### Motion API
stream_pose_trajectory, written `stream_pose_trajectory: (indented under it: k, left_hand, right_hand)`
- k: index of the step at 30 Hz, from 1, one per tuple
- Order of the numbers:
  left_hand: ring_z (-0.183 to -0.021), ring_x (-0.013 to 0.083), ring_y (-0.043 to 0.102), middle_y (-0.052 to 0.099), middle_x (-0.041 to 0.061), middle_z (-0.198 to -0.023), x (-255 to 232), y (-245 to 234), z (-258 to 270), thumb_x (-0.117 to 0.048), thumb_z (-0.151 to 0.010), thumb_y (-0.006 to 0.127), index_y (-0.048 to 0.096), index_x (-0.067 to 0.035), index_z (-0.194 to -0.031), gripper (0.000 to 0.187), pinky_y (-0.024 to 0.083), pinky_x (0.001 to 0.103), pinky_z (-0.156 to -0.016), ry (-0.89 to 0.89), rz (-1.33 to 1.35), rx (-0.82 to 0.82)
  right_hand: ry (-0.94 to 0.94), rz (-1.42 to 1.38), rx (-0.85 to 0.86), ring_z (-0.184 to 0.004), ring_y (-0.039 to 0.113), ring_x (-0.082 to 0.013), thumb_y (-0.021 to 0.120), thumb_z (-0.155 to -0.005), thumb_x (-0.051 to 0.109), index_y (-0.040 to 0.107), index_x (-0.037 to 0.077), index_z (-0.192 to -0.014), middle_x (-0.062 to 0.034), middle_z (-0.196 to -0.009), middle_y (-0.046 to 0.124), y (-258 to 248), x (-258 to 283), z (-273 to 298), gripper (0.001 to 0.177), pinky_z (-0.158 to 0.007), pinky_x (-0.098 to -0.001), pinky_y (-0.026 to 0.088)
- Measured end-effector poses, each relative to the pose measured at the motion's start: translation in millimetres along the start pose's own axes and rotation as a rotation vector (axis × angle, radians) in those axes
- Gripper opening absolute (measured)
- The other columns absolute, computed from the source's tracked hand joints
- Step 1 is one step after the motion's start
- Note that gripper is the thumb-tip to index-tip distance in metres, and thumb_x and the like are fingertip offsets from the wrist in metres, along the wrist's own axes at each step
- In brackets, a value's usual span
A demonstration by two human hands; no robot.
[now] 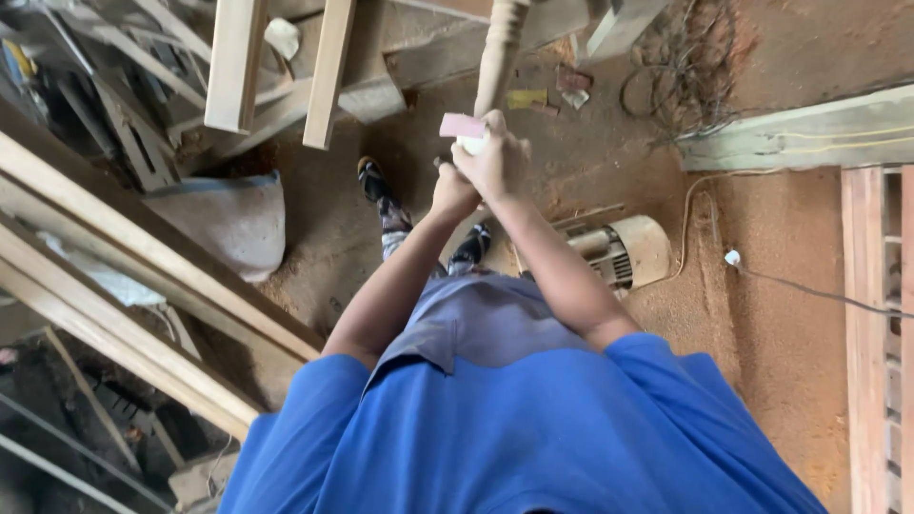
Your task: The person sands a turned wooden table leg using a piece of sandpaper. They hold the leg with one hand and rub the sandpaper along the grooves and surface with the other hand, working from the top down to the bottom.
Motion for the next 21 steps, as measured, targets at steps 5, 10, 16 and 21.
stream_pose_trajectory:
  k: [5,10,16,21]
  left_hand:
    - [-0.060,0.0243,0.076,0.072,0.012,-0.068,0.6,-0.4,9.9,-0.027,-0.071,0.081,0.052,0.006,-0.097,0.051,0.060,0.036,-0.077,0.025,0.000,0.006]
    - [-0.060,0.0247,0.076,0.072,0.013,-0.068,-0.6,-0.2,6.6,-0.027,-0.071,0.081,0.051,0.007,-0.099,0.053,0.061,0.036,-0.077,-0.001,-0.006,0.009]
    - [-0.061,0.0253,0.076,0.072,0.013,-0.070,-1.4,1.6,7.0,-0.027,-0.072,0.081,0.050,0.008,-0.101,0.055,0.061,0.037,-0.078,-0.004,-0.016,0.021]
    - [-0.061,0.0258,0.076,0.072,0.014,-0.071,-3.9,-2.0,5.0,-0.028,-0.072,0.081,0.048,0.009,-0.103,0.057,0.061,0.038,-0.078,-0.007,-0.031,0.015]
  right_hand:
    - [0.245,-0.436,0.074,-0.114,0.068,-0.0369,0.093,-0.065,0.045,0.048,0.021,-0.120,-0.0134,-0.116,0.070,-2.4,-38.3,26.5,0.075,-0.096,-0.0509,0.054]
    - [0.320,-0.414,0.171,-0.114,0.070,-0.0340,0.091,-0.065,0.053,0.058,0.021,-0.118,-0.0124,-0.117,0.074,-13.5,-3.8,15.7,0.070,-0.097,-0.0495,0.057]
    - [0.155,-0.572,0.319,-0.121,0.062,-0.0450,0.090,-0.075,0.043,0.056,0.003,-0.123,-0.0259,-0.121,0.068,11.5,-37.2,8.4,0.071,-0.101,-0.0574,0.052]
    - [0.096,-1.286,0.552,-0.056,0.068,-0.0262,0.084,-0.087,0.012,0.062,0.005,-0.079,-0.0087,-0.070,0.066,-8.0,-32.6,5.1,0.024,-0.040,-0.0441,0.053]
Point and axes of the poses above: each hand's wrist, its own z-axis away from the middle knuckle, its own y-axis out of the palm, x = y × z, the point moved 2 cm from there along -z, towards the middle knuckle
